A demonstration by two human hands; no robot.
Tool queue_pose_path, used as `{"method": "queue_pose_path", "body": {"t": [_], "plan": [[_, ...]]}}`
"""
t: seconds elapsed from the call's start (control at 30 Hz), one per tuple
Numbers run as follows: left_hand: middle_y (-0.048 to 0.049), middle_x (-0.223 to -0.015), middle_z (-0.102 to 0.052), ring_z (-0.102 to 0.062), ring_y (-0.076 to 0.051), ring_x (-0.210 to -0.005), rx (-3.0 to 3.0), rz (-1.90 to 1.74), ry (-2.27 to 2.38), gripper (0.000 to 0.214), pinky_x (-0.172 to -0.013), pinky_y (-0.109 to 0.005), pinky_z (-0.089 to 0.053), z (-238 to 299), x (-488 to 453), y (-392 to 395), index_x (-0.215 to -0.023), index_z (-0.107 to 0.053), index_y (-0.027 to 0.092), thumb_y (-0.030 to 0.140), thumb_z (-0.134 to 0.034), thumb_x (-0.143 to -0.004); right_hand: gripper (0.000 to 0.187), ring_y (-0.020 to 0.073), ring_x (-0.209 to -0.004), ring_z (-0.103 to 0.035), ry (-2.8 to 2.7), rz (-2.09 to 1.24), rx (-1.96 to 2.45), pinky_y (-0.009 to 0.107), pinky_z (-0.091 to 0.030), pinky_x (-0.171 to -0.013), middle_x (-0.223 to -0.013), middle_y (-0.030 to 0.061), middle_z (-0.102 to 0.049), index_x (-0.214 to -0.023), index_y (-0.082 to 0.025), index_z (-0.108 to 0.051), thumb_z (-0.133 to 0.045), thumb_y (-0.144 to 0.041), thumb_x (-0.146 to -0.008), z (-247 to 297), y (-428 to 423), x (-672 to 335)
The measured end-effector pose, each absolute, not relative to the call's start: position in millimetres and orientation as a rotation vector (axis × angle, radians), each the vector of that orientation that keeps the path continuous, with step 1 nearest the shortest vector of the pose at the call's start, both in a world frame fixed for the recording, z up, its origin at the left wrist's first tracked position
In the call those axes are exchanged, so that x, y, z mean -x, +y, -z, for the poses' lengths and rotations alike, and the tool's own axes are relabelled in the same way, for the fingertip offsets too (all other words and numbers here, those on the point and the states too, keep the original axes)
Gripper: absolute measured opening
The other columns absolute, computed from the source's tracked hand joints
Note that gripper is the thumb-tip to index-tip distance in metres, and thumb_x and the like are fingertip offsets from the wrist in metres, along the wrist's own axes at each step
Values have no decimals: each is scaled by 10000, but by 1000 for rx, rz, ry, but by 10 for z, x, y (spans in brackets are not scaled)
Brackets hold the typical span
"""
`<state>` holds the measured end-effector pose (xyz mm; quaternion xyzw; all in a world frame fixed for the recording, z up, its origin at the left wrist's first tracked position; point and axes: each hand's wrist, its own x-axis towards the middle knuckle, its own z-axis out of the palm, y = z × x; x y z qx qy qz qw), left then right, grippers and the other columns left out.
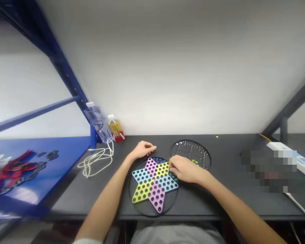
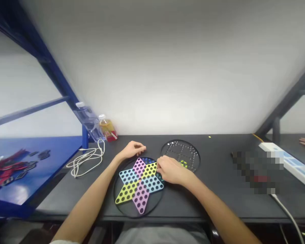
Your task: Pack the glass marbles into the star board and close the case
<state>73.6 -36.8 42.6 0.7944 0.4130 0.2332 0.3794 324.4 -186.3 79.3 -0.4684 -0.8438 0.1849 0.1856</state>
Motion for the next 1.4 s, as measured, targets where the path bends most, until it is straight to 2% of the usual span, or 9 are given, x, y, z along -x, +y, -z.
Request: {"method": "queue_pose_path", "body": {"t": [0.33, 0.43, 0.57, 0.73, 0.87, 1.0, 1.13, 1.23, 1.4], "plan": [[-79, -719, -688, -576, -106, -508, -1861, -780, 1123, 541, -491, -222, -469, -211, -650, -180, -857, -725, 102, 612, -547, -838, 284, 130, -629, -495, -1052, -1559, 820, 250, -368, -534, -782, 36, -575, -854, -174, -584, -572, -457, -836, -611, -1578, -3343], [-78, -718, -683, -576, -109, -515, -1858, -790, 1112, 543, -487, -223, -475, -203, -647, -182, -862, -724, 102, 611, -536, -846, 302, 109, -543, -443, -1220, -1459, 962, 242, -329, -499, -706, 8, -558, -869, -171, -619, -579, -469, -837, -614, -1602, -3306], [-79, -712, -678, -568, -106, -511, -1848, -805, 1105, 557, -484, -224, -475, -202, -647, -183, -863, -723, 97, 614, -517, -856, 176, 102, -509, -407, -1873, -906, 1261, 243, -310, -538, -549, -39, -480, -777, -176, -653, -637, -348, -810, -647, -1713, -3276], [-76, -710, -681, -568, -106, -502, -1852, -796, 1127, 557, -479, -227, -472, -207, -656, -189, -851, -725, 105, 626, -527, -845, 115, 178, -755, -617, -2347, -385, 1483, 263, -374, -673, -814, 47, -693, -876, -199, -685, -594, -250, -826, -695, -1844, -3193], [-80, -716, -684, -576, -111, -507, -1849, -802, 1125, 555, -484, -230, -475, -209, -655, -191, -857, -726, 104, 622, -524, -848, 147, 228, -814, -653, -2506, -213, 1608, 290, -388, -691, -872, 102, -714, -854, -181, -671, -536, -239, -847, -738, -1886, -3126], [-82, -715, -688, -573, -109, -505, -1843, -796, 1135, 551, -481, -225, -469, -206, -656, -188, -852, -728, 105, 621, -532, -842, 135, 196, -704, -617, -2310, -346, 1553, 284, -382, -654, -745, 70, -681, -809, -184, -653, -555, -276, -822, -728, -1846, -3166], [-78, -716, -689, -568, -105, -501, -1853, -798, 1117, 540, -476, -219, -460, -201, -659, -183, -848, -729, 105, 609, -532, -848, 268, 106, -438, -393, -1615, -998, 1301, 243, -301, -480, -505, -26, -467, -694, -191, -536, -461, -386, -862, -678, -1746, -3234], [-74, -711, -684, -569, -106, -504, -1856, -813, 1108, 534, -478, -218, -459, -204, -663, -188, -850, -727, 106, 602, -531, -852, 347, 73, -374, -253, -1166, -1458, 1056, 229, -215, -398, -529, -42, -438, -705, -200, -480, -414, -500, -865, -664, -1694, -3236], [-84, -727, -693, -570, -109, -503, -1852, -793, 1126, 546, -476, -221, -459, -227, -674, -215, -860, -726, 100, 613, -539, -841, 335, 72, -429, -317, -1385, -1243, 1163, 219, -232, -423, -565, -38, -460, -677, -186, -528, -586, -489, -807, -717, -1729, -3228]]}}
